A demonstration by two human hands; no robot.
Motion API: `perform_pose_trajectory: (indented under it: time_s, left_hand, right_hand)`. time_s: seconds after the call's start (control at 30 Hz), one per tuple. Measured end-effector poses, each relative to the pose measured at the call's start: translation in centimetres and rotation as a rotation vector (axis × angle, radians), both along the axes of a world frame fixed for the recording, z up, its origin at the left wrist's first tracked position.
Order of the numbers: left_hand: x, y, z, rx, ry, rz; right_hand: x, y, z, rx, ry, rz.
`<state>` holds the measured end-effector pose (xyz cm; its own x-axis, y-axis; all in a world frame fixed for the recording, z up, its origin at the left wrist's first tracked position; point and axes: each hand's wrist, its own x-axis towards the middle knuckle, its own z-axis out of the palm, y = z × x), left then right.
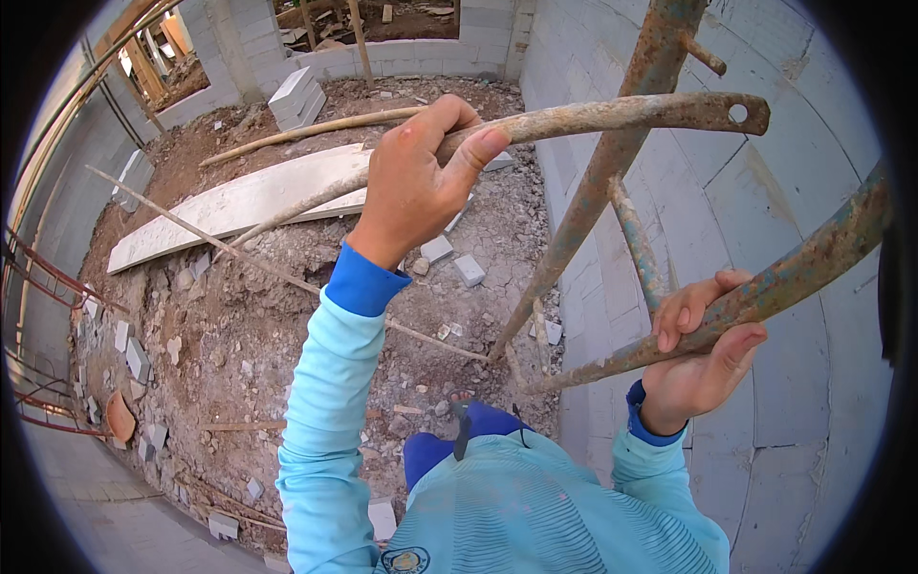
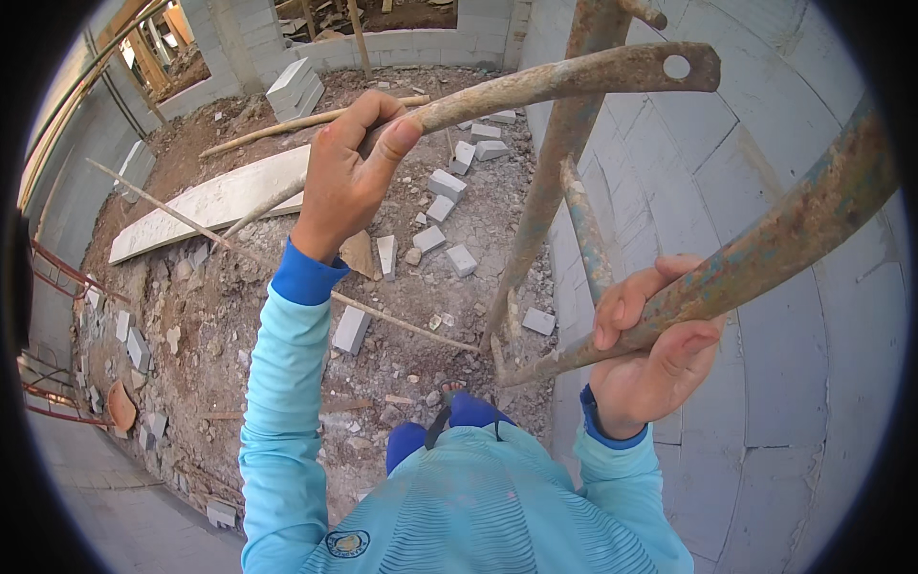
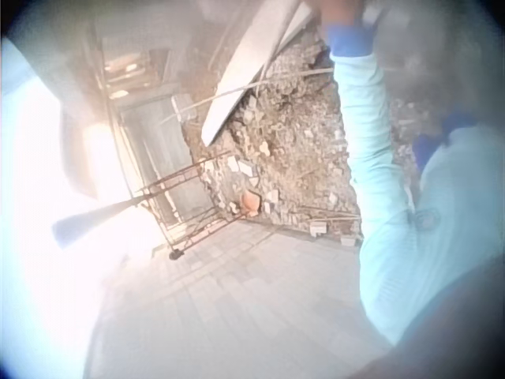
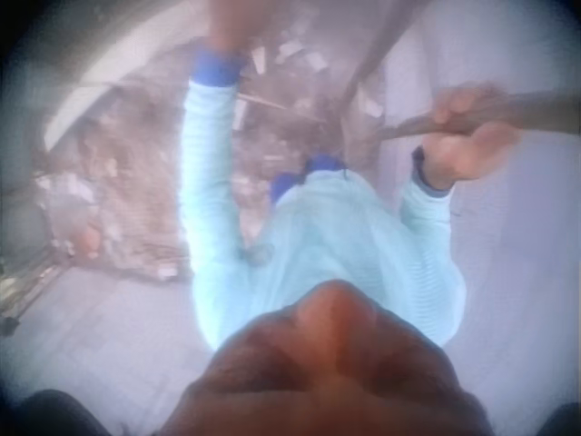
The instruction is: The person assembles a metal scaffolding frame by hand, lifting and aligning vertical and horizontal poles, then securing joints with wire. The person moves around the construction site to position components and tighten connections.
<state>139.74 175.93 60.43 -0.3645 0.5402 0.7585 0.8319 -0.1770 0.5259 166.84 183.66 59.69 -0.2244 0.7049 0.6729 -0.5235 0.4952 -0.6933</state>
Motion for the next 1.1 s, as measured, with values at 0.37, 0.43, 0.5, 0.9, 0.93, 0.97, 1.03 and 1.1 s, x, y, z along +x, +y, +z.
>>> perform_pose_trajectory:
  time_s: [0.37, 0.43, 0.5, 0.9, 0.93, 0.97, 1.03, 1.1]
  left_hand:
    - [2.8, -6.9, -3.0, 0.079, 0.171, -0.086]
    - [3.2, -7.3, -3.3, 0.085, 0.180, -0.092]
    - [3.7, -7.4, -3.7, 0.083, 0.179, -0.092]
    - [4.1, -5.6, -5.6, -0.009, 0.134, -0.095]
    - [4.1, -5.4, -5.9, -0.029, 0.108, -0.122]
    - [4.0, -5.1, -6.2, -0.048, 0.082, -0.149]
    - [3.4, -5.1, -7.8, -0.122, 0.069, -0.145]
    - [2.9, -4.6, -9.5, -0.169, 0.068, -0.160]
  right_hand:
    - [-0.7, -0.1, -0.3, 0.156, -0.091, -0.559]
    - [0.0, 1.1, -0.3, 0.219, -0.119, -0.640]
    - [0.5, 1.9, -0.1, 0.221, -0.146, -0.702]
    - [5.6, 8.7, -0.8, 0.175, -0.126, -0.781]
    - [5.9, 9.1, -1.0, 0.178, -0.126, -0.777]
    - [6.1, 9.4, -1.0, 0.180, -0.125, -0.774]
    - [6.5, 9.8, -1.3, 0.164, -0.126, -0.776]
    - [6.7, 10.6, -1.2, 0.148, -0.121, -0.801]
